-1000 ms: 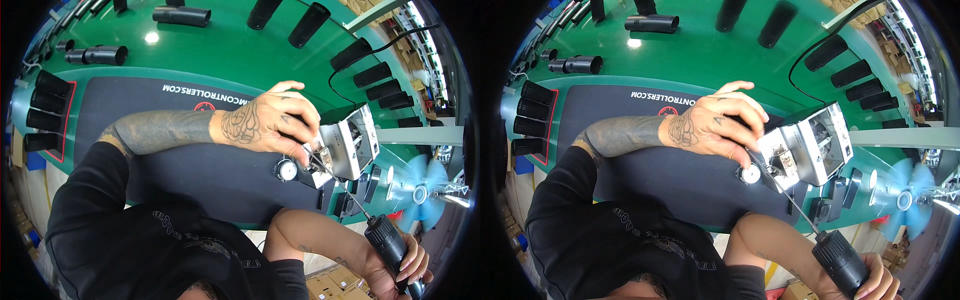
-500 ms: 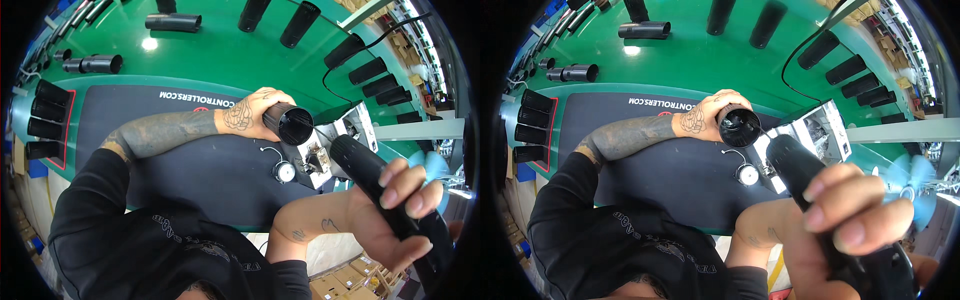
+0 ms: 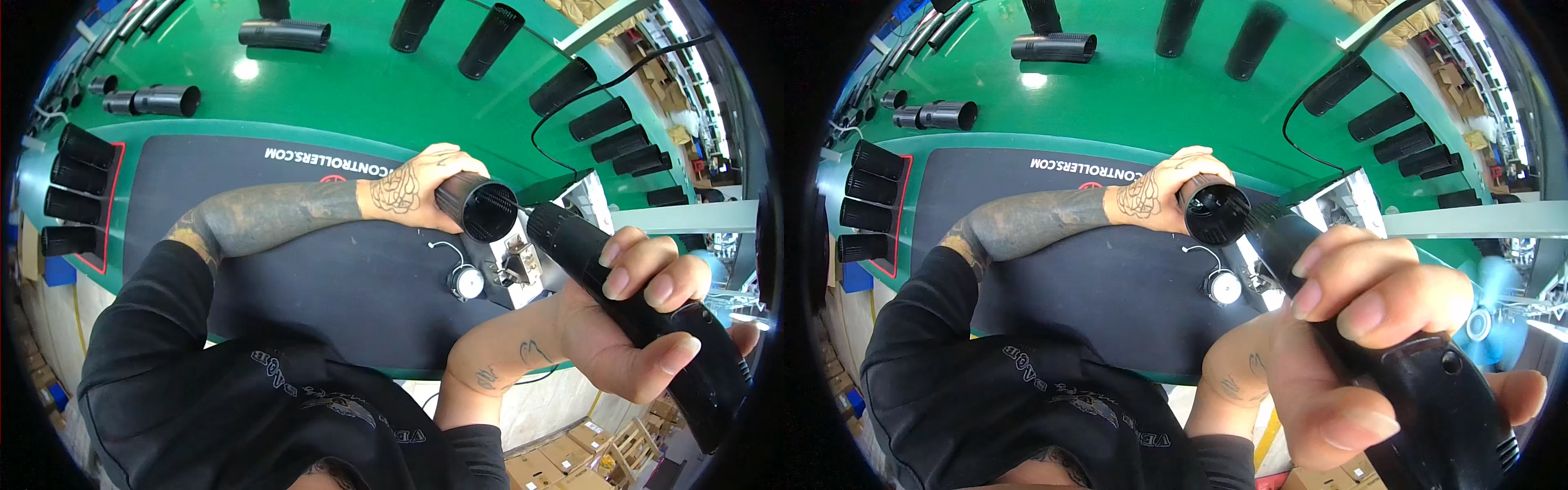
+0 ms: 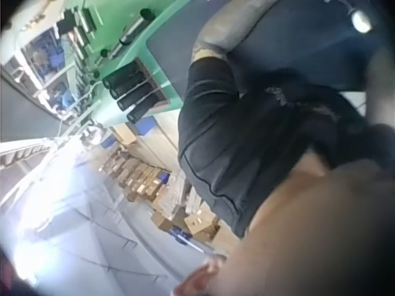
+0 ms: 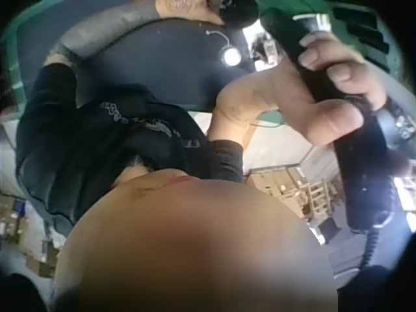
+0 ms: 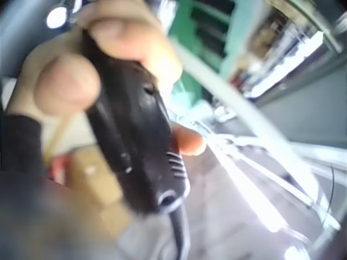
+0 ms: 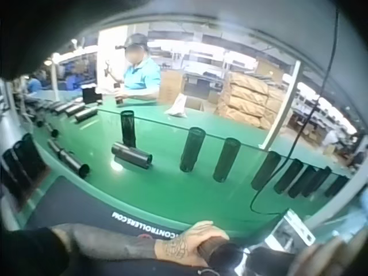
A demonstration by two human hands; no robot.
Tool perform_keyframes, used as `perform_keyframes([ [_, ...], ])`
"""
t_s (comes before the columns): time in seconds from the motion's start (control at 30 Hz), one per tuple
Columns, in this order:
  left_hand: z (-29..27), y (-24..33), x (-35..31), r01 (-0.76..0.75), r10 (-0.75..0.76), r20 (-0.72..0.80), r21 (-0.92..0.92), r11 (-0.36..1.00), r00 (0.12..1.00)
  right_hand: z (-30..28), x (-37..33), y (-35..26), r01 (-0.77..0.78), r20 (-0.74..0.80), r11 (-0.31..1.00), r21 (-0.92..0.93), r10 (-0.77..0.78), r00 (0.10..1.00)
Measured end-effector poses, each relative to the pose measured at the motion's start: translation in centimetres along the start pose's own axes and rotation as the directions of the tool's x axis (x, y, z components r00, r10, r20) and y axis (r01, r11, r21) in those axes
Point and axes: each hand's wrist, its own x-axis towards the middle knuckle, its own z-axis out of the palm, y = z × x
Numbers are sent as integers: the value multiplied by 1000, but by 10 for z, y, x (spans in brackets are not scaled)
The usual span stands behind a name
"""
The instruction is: The recorder is assembling black plastic tube components using an electric power screwdriver at a production workbench.
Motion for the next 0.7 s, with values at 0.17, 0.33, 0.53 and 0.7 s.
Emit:
perform_keyframes([
  [0.17, 0, 1, 1, -10, 10, 18, -8, 1000, 1000, 8, -3, 4, -23, 73, 1000, -14, 24, 997],
  [0.33, 2, 0, 0, 4, -2, 26, -71, 997, 1000, 9, -3, 7, -35, 72, 999, -20, 36, 997],
  [0.53, 7, -1, -1, -83, 83, -6, -24, 996, 997, -3, 0, -9, 25, 52, 999, 41, -27, 998],
  [0.7, 4, -18, -7, 210, -212, -6, -79, 974, 977, -71, 3, -98, 44, 176, 991, 124, -66, 982],
])
